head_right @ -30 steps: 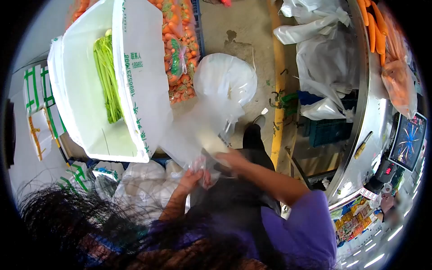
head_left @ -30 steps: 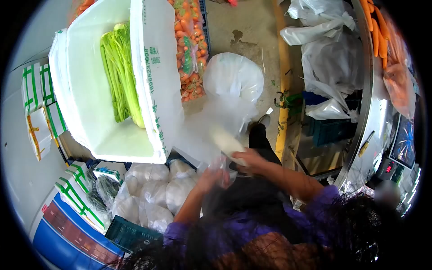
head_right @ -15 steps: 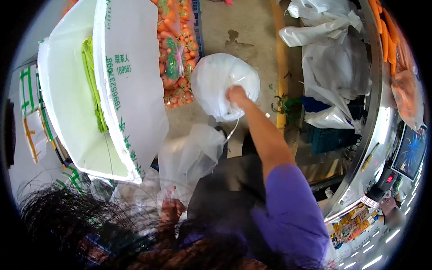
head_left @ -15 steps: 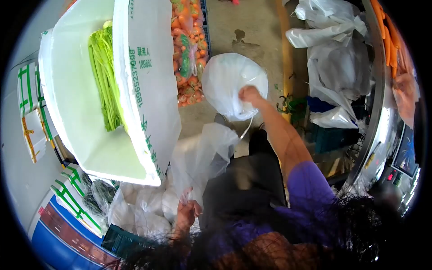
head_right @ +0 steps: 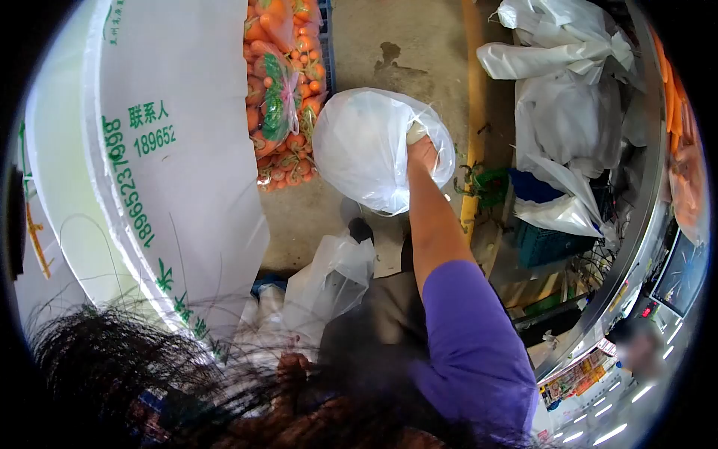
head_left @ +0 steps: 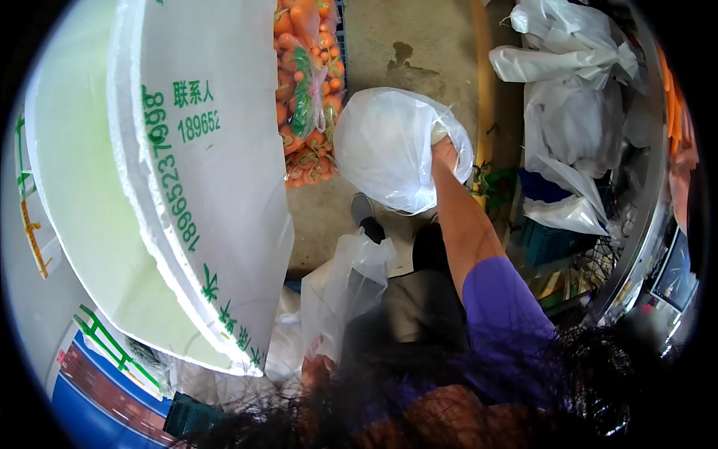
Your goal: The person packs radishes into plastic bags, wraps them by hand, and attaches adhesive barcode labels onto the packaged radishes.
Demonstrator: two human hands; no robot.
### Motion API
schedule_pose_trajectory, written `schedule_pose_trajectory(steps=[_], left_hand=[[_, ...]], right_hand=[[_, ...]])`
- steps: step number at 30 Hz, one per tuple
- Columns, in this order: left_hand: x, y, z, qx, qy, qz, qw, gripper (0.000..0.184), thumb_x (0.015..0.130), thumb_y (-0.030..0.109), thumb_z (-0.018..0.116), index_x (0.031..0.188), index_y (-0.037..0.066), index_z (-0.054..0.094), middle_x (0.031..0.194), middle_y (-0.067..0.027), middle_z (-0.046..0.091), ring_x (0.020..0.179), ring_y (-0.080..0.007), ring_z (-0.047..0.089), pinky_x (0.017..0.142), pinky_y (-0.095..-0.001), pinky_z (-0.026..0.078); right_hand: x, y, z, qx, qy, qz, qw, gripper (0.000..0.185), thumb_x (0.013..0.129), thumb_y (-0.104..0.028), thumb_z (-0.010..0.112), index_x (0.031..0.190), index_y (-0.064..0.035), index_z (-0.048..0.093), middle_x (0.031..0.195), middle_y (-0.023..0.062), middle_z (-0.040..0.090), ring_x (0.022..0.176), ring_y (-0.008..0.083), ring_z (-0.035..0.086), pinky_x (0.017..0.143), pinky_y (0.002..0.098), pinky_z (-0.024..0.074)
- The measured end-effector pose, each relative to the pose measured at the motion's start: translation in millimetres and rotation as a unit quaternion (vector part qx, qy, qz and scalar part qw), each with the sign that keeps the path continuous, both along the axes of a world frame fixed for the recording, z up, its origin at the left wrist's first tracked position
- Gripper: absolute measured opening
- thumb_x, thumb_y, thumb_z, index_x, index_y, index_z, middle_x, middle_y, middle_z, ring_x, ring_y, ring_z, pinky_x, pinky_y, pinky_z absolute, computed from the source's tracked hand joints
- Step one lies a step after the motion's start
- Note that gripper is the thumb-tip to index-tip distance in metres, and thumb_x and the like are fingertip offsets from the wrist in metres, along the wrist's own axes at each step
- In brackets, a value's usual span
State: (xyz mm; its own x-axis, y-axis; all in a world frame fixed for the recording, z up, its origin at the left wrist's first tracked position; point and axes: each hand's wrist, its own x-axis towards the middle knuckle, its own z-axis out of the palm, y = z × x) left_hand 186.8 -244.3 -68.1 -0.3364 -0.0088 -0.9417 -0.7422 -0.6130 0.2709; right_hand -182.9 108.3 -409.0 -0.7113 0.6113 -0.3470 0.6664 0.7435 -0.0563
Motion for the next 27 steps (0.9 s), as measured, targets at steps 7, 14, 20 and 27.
schedule_pose_trajectory(steps=[7,14,20,27], left_hand=[[-34,20,3,-0.006,-0.024,0.033,0.999,0.05,0.08,0.016,0.047,0.126,0.0,0.032,0.058,-0.009,0.052,0.053,-0.0208,0.051,0.054,-0.0322,0.044],[-65,29,11,-0.017,-0.02,0.076,0.997,0.052,0.079,0.016,0.047,0.125,-0.002,0.032,0.057,-0.0083,0.05,0.053,-0.0199,0.051,0.056,-0.0318,0.044],[-86,38,9,-0.05,-0.028,0.033,0.998,0.05,0.08,0.016,0.046,0.124,-0.002,0.034,0.058,-0.0081,0.05,0.054,-0.0194,0.051,0.06,-0.0315,0.045],[-86,44,10,-0.082,-0.034,-0.008,0.996,0.045,0.083,0.011,0.041,0.124,-0.002,0.033,0.059,-0.0065,0.05,0.058,-0.0168,0.051,0.065,-0.0296,0.044]], right_hand=[[-21,24,-1,-0.131,-0.085,0.002,0.988,0.055,0.069,-0.047,0.059,0.1,-0.0014,0.059,0.102,0.0211,0.059,0.097,0.0307,0.057,0.082,0.0382,0.0454],[45,9,69,-0.053,0.097,0.263,0.958,0.035,0.072,-0.025,0.056,0.102,-0.0063,0.059,0.096,0.0195,0.06,0.091,0.0344,0.057,0.081,0.0376,0.0451],[22,6,35,-0.138,0.036,0.469,0.871,0.02,0.073,-0.012,0.051,0.087,-0.0029,0.061,0.087,0.0184,0.059,0.074,0.033,0.058,0.069,0.0413,0.0466],[-33,31,-34,-0.065,-0.146,0.513,0.843,0.019,0.076,-0.012,0.05,0.088,-0.0072,0.064,0.092,0.015,0.062,0.085,0.0269,0.061,0.072,0.0343,0.0492]])
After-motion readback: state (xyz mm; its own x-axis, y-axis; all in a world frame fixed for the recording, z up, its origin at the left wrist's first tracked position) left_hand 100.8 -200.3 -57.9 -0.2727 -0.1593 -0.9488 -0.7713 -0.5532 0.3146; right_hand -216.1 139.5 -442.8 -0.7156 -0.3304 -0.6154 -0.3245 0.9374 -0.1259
